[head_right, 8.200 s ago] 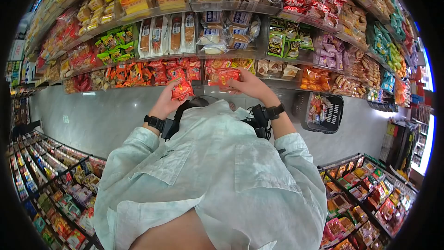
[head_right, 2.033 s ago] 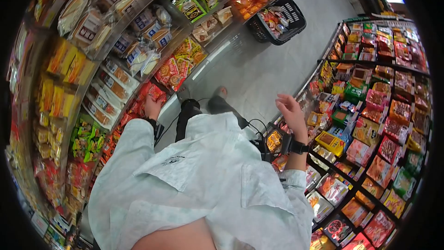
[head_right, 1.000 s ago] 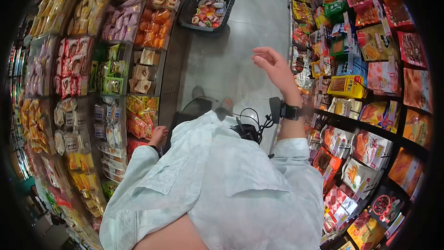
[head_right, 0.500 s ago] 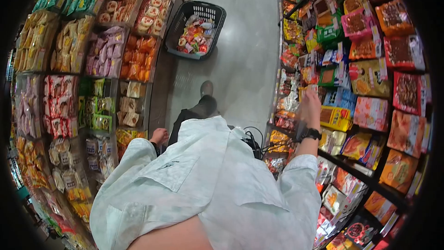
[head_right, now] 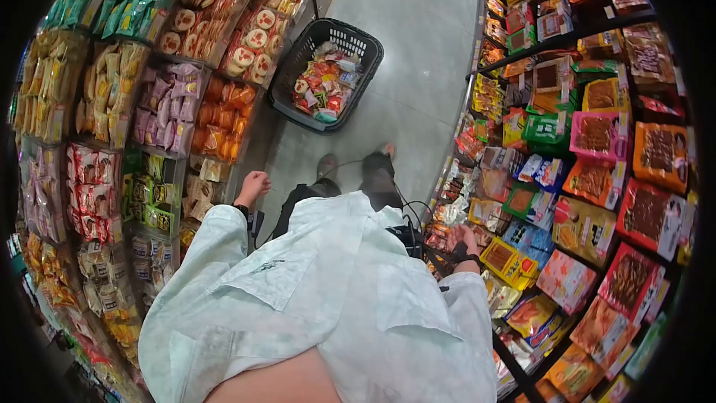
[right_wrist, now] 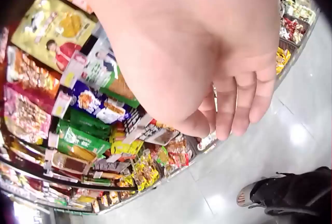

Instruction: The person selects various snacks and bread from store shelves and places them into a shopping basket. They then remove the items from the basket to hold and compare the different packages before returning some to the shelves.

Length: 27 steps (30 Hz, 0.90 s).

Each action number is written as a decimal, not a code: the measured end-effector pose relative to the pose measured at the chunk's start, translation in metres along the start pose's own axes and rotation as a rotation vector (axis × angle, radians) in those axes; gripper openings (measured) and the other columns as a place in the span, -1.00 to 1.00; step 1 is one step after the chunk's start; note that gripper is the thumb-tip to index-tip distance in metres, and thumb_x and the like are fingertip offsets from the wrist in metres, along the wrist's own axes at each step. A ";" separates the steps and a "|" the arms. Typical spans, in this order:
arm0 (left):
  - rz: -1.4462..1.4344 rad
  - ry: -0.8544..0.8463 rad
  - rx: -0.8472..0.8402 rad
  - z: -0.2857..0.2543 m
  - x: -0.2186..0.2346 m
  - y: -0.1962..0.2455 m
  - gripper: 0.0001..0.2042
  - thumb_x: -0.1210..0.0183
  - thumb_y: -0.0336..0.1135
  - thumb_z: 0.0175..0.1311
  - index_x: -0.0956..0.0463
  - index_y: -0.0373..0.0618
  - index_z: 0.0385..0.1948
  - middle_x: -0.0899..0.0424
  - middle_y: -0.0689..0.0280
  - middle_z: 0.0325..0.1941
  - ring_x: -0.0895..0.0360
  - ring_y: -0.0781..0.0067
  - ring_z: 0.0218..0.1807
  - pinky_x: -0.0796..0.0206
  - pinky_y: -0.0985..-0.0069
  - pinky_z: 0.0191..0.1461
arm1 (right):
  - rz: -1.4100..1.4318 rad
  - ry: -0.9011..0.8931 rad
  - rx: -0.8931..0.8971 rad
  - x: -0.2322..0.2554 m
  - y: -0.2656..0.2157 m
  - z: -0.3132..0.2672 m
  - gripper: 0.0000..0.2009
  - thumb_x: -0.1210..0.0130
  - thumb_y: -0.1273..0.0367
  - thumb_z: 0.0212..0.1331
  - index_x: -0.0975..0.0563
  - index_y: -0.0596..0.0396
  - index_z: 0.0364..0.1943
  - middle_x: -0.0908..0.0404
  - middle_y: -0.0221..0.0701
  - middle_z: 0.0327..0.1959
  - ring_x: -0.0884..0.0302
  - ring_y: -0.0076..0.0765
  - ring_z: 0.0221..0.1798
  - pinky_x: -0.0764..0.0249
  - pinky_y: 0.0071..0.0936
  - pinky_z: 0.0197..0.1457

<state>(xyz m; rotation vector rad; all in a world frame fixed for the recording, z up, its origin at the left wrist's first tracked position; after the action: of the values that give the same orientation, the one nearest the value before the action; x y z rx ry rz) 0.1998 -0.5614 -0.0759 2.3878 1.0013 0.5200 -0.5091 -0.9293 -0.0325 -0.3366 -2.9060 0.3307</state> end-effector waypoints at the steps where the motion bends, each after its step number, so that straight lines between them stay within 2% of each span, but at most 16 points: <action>1: 0.005 0.022 0.025 0.005 0.004 0.001 -0.79 -0.16 -0.21 0.41 -0.53 -0.08 -0.07 -0.69 0.29 -0.23 -0.66 0.43 -0.31 -0.53 0.44 -0.26 | -0.042 -0.022 0.009 -0.013 -0.015 0.010 -0.88 -0.25 0.25 0.34 -0.64 -0.08 -0.31 -0.74 -0.62 -0.40 -0.69 -0.50 -0.24 -0.62 -0.42 -0.06; 3: 0.009 0.066 0.074 0.005 0.010 -0.008 -0.80 -0.15 -0.22 0.41 -0.53 -0.07 -0.07 -0.68 0.30 -0.24 -0.66 0.44 -0.31 -0.52 0.45 -0.27 | -0.055 -0.048 0.034 -0.046 -0.049 0.037 -0.89 -0.24 0.24 0.34 -0.65 -0.10 -0.29 -0.74 -0.65 -0.38 -0.70 -0.50 -0.24 -0.63 -0.43 -0.07; 5: -0.042 0.105 0.135 -0.003 0.010 -0.015 -0.83 -0.13 -0.24 0.41 -0.52 -0.06 -0.10 -0.66 0.31 -0.27 -0.64 0.45 -0.34 -0.51 0.44 -0.30 | -0.069 -0.089 0.057 -0.082 -0.093 0.086 -0.82 -0.23 0.17 0.34 -0.60 -0.11 -0.13 -0.71 -0.66 -0.19 -0.63 -0.47 -0.06 -0.57 -0.39 -0.02; 7: -0.127 0.154 0.198 -0.019 0.003 -0.028 -0.85 -0.12 -0.25 0.41 -0.52 -0.06 -0.13 -0.64 0.32 -0.30 -0.62 0.45 -0.36 -0.51 0.43 -0.32 | -0.161 -0.163 0.089 -0.142 -0.140 0.080 -0.81 -0.24 0.15 0.34 -0.62 -0.12 -0.13 -0.71 -0.66 -0.18 -0.62 -0.48 -0.02 -0.56 -0.39 0.00; 9: -0.173 0.171 0.254 -0.021 -0.017 -0.052 -0.86 -0.11 -0.25 0.41 -0.52 -0.05 -0.15 -0.64 0.32 -0.31 -0.62 0.46 -0.37 -0.50 0.43 -0.32 | -0.246 -0.209 0.142 -0.202 -0.191 0.076 -0.82 -0.25 0.15 0.33 -0.63 -0.13 -0.18 -0.72 -0.63 -0.22 -0.65 -0.46 -0.16 -0.58 -0.37 -0.09; 10: -0.205 0.188 0.275 -0.028 -0.027 -0.041 -0.87 -0.11 -0.25 0.41 -0.51 -0.05 -0.16 -0.63 0.32 -0.32 -0.61 0.46 -0.37 -0.50 0.43 -0.33 | -0.285 -0.221 0.153 -0.229 -0.218 0.082 -0.85 -0.24 0.21 0.34 -0.66 -0.08 -0.30 -0.73 -0.60 -0.34 -0.69 -0.50 -0.26 -0.65 -0.46 -0.20; 11: -0.226 0.219 0.268 -0.038 -0.041 -0.033 -0.85 -0.10 -0.23 0.42 -0.51 -0.05 -0.14 -0.63 0.33 -0.31 -0.62 0.45 -0.36 -0.50 0.43 -0.32 | -0.453 -0.297 0.182 -0.263 -0.243 0.083 -0.82 -0.23 0.15 0.33 -0.59 -0.12 -0.27 -0.67 -0.58 -0.40 -0.63 -0.42 -0.37 -0.59 -0.34 -0.25; 13: -0.231 0.223 0.252 -0.049 -0.071 -0.012 -0.81 -0.11 -0.20 0.42 -0.52 -0.05 -0.09 -0.65 0.32 -0.26 -0.64 0.43 -0.27 -0.52 0.38 -0.24 | -0.442 -0.406 0.273 -0.320 -0.281 0.102 -0.81 -0.21 0.13 0.33 -0.58 -0.11 -0.26 -0.65 -0.57 -0.37 -0.64 -0.41 -0.31 -0.60 -0.35 -0.20; 15: -0.224 0.231 0.237 -0.067 -0.098 0.017 -0.79 -0.13 -0.18 0.41 -0.55 -0.06 -0.08 -0.67 0.32 -0.24 -0.64 0.43 -0.22 -0.52 0.36 -0.17 | -0.587 -0.320 0.289 -0.366 -0.305 0.096 -0.81 -0.21 0.14 0.34 -0.58 -0.10 -0.24 -0.65 -0.56 -0.32 -0.64 -0.43 -0.24 -0.60 -0.37 -0.15; 16: -0.225 0.231 0.228 -0.069 -0.104 0.024 -0.78 -0.14 -0.18 0.40 -0.56 -0.06 -0.07 -0.67 0.32 -0.23 -0.64 0.43 -0.19 -0.52 0.36 -0.14 | -0.655 -0.334 0.316 -0.395 -0.315 0.095 -0.81 -0.21 0.15 0.34 -0.58 -0.10 -0.20 -0.66 -0.54 -0.26 -0.64 -0.43 -0.17 -0.59 -0.40 -0.09; 19: -0.211 0.228 0.205 -0.050 -0.114 0.018 -0.77 -0.16 -0.17 0.39 -0.60 -0.06 -0.09 -0.69 0.32 -0.21 -0.63 0.46 -0.14 -0.48 0.37 -0.09 | -0.729 -0.381 0.228 -0.474 -0.321 0.070 -0.77 -0.27 0.12 0.33 -0.65 -0.06 -0.25 -0.72 -0.56 -0.33 -0.67 -0.47 -0.27 -0.64 -0.47 -0.09; 22: -0.205 0.267 0.233 -0.030 -0.108 0.019 -0.78 -0.16 -0.17 0.38 -0.61 -0.05 -0.12 -0.68 0.34 -0.23 -0.61 0.48 -0.17 -0.46 0.41 -0.11 | -0.743 -0.423 0.205 -0.541 -0.326 0.033 -0.76 -0.33 0.10 0.28 -0.66 -0.09 -0.19 -0.74 -0.60 -0.26 -0.67 -0.49 -0.20 -0.62 -0.49 -0.04; 27: -0.246 0.143 0.257 0.026 -0.090 0.028 -0.79 -0.17 -0.16 0.37 -0.60 -0.05 -0.13 -0.68 0.36 -0.26 -0.61 0.49 -0.22 -0.45 0.45 -0.15 | -0.680 -0.405 0.329 -0.613 -0.341 -0.034 -0.75 -0.33 0.15 0.31 -0.68 -0.10 -0.04 -0.74 -0.63 -0.13 -0.65 -0.51 -0.12 -0.60 -0.49 -0.02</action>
<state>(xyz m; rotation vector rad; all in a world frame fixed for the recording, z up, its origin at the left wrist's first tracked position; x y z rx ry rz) 0.1692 -0.6529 -0.0943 2.4223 1.4822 0.5012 0.0151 -1.3963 -0.0206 0.8366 -3.0230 0.8052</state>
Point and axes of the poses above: each hand's wrist, its own z-axis towards the middle knuckle, its own x-axis out of the back of the hand, y = z × x, the point moved 10 cm from there along z, towards the middle knuckle
